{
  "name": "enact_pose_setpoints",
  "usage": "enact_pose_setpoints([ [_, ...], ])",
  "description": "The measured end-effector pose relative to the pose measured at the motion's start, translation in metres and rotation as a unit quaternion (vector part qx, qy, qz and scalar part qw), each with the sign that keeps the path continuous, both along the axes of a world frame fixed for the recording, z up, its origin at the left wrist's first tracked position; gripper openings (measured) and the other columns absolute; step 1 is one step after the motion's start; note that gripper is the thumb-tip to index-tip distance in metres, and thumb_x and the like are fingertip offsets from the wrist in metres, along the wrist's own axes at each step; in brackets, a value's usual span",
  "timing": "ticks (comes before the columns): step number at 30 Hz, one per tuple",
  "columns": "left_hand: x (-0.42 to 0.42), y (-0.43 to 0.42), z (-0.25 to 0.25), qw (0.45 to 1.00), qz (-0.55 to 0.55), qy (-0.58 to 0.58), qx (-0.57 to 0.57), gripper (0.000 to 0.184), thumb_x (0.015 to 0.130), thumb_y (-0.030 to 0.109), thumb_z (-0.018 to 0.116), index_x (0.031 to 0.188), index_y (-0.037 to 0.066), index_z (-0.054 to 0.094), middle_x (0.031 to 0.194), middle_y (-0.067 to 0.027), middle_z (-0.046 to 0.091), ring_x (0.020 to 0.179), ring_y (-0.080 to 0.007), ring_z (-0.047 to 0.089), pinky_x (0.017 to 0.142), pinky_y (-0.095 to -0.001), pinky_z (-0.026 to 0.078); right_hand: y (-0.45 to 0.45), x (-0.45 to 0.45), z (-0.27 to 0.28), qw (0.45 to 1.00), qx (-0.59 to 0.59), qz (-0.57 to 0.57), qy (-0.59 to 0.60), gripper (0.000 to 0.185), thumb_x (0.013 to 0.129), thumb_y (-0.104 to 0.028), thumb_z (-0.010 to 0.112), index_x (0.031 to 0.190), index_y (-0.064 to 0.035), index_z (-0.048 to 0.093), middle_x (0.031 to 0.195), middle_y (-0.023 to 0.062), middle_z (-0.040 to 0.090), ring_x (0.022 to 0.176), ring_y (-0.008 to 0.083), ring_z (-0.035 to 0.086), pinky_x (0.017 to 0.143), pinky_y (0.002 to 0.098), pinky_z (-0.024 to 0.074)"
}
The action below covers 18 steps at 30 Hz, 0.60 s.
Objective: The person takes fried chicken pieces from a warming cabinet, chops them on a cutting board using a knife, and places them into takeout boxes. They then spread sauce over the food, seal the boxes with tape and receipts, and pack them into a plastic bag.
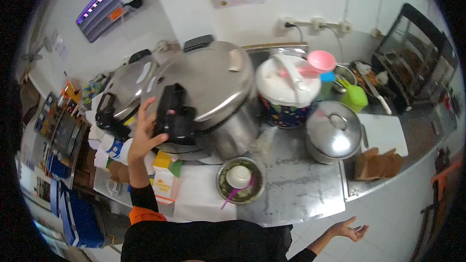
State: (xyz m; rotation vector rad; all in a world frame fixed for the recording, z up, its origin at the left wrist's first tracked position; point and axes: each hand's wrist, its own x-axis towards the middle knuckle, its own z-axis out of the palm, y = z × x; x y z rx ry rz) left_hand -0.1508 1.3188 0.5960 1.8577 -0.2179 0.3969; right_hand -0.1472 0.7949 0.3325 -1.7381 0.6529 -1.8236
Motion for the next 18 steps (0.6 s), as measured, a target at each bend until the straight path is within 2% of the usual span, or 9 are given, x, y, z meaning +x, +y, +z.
enact_pose_setpoints([
  [2,0.004,0.004,0.006,0.989,-0.024,0.053,-0.136,0.065,0.058,-0.002,0.069,0.11,0.009,0.03,0.106,-0.0132,0.049,0.098,-0.0204,0.048,0.084,-0.0295,0.038,0.036,0.013,0.043,0.996,-0.019,0.076,-0.03,0.053,0.071,-0.005,0.061,0.108,-0.003,0.023,0.115,0.0193,0.033,0.104,0.028,0.039,0.087,0.0388,0.0326],
  [3,0.005,0.003,0.009,0.989,-0.014,0.055,-0.137,0.055,0.054,-0.007,0.069,0.095,0.008,0.035,0.102,-0.0127,0.052,0.095,-0.019,0.05,0.08,-0.0285,0.041,0.052,0.023,0.066,0.988,-0.04,0.139,-0.062,0.052,0.071,-0.004,0.06,0.108,-0.0041,0.023,0.115,0.02,0.033,0.105,0.0286,0.038,0.088,0.0393,0.0326],
  [4,0.008,0.007,0.013,0.989,-0.006,0.047,-0.141,0.055,0.054,-0.007,0.069,0.095,0.008,0.035,0.102,-0.0127,0.052,0.095,-0.019,0.05,0.08,-0.0285,0.041,0.073,0.035,0.087,0.986,-0.043,0.148,-0.068,0.052,0.071,-0.004,0.06,0.108,-0.0041,0.023,0.115,0.02,0.033,0.105,0.0286,0.038,0.088,0.0393,0.0326],
  [6,0.016,0.016,0.02,0.982,-0.051,0.07,-0.169,0.052,0.054,-0.006,0.069,0.091,0.008,0.036,0.101,-0.0149,0.053,0.095,-0.0199,0.051,0.08,-0.0283,0.042,0.115,0.06,0.13,0.929,-0.124,0.314,-0.155,0.047,0.074,-0.003,0.056,0.107,-0.0074,0.024,0.115,0.0209,0.033,0.105,0.0294,0.039,0.089,0.0395,0.0323],
  [10,0.037,0.03,0.102,0.967,-0.102,0.024,-0.23,0.051,0.061,-0.003,0.068,0.1,0.005,0.036,0.096,-0.0133,0.056,0.093,-0.0183,0.053,0.08,-0.0277,0.043,0.206,0.093,0.201,0.841,-0.237,0.451,-0.182,0.043,0.076,0.001,0.048,0.11,-0.0113,0.025,0.115,0.0217,0.034,0.103,0.0291,0.04,0.088,0.038,0.0336],
  [12,0.052,0.047,0.143,0.962,-0.142,0.027,-0.23,0.054,0.065,-0.001,0.065,0.109,0.002,0.034,0.096,-0.015,0.056,0.084,-0.0133,0.056,0.068,-0.0206,0.046,0.235,0.106,0.218,0.806,-0.269,0.482,-0.215,0.044,0.074,-0.001,0.046,0.111,-0.0119,0.026,0.112,0.0212,0.035,0.102,0.0301,0.04,0.088,0.0387,0.0338],
  [14,0.07,0.083,0.167,0.957,-0.231,0.052,-0.164,0.047,0.072,0.002,0.057,0.115,0.001,0.039,0.088,-0.0011,0.051,0.083,-0.0059,0.051,0.074,-0.0171,0.041,0.261,0.115,0.224,0.789,-0.274,0.497,-0.237,0.044,0.073,-0.001,0.046,0.111,-0.0125,0.026,0.111,0.0201,0.036,0.101,0.0309,0.04,0.087,0.0388,0.0338],
  [16,0.078,0.085,0.166,0.971,-0.168,0.023,-0.167,0.048,0.073,0.001,0.055,0.118,0.0,0.037,0.094,-0.0029,0.051,0.085,-0.0063,0.05,0.076,-0.0173,0.04,0.273,0.115,0.223,0.773,-0.281,0.508,-0.255,0.045,0.072,-0.001,0.046,0.111,-0.0131,0.027,0.11,0.0191,0.037,0.1,0.0316,0.04,0.087,0.0388,0.0337],
  [18,0.065,0.073,0.145,0.98,-0.109,-0.026,-0.167,0.061,0.068,-0.005,0.059,0.119,-0.001,0.026,0.098,-0.0177,0.054,0.077,-0.0088,0.055,0.053,-0.0115,0.04,0.272,0.111,0.211,0.789,-0.296,0.46,-0.28,0.045,0.072,-0.002,0.047,0.111,-0.0145,0.027,0.107,0.0169,0.039,0.098,0.033,0.039,0.085,0.0386,0.034],
])
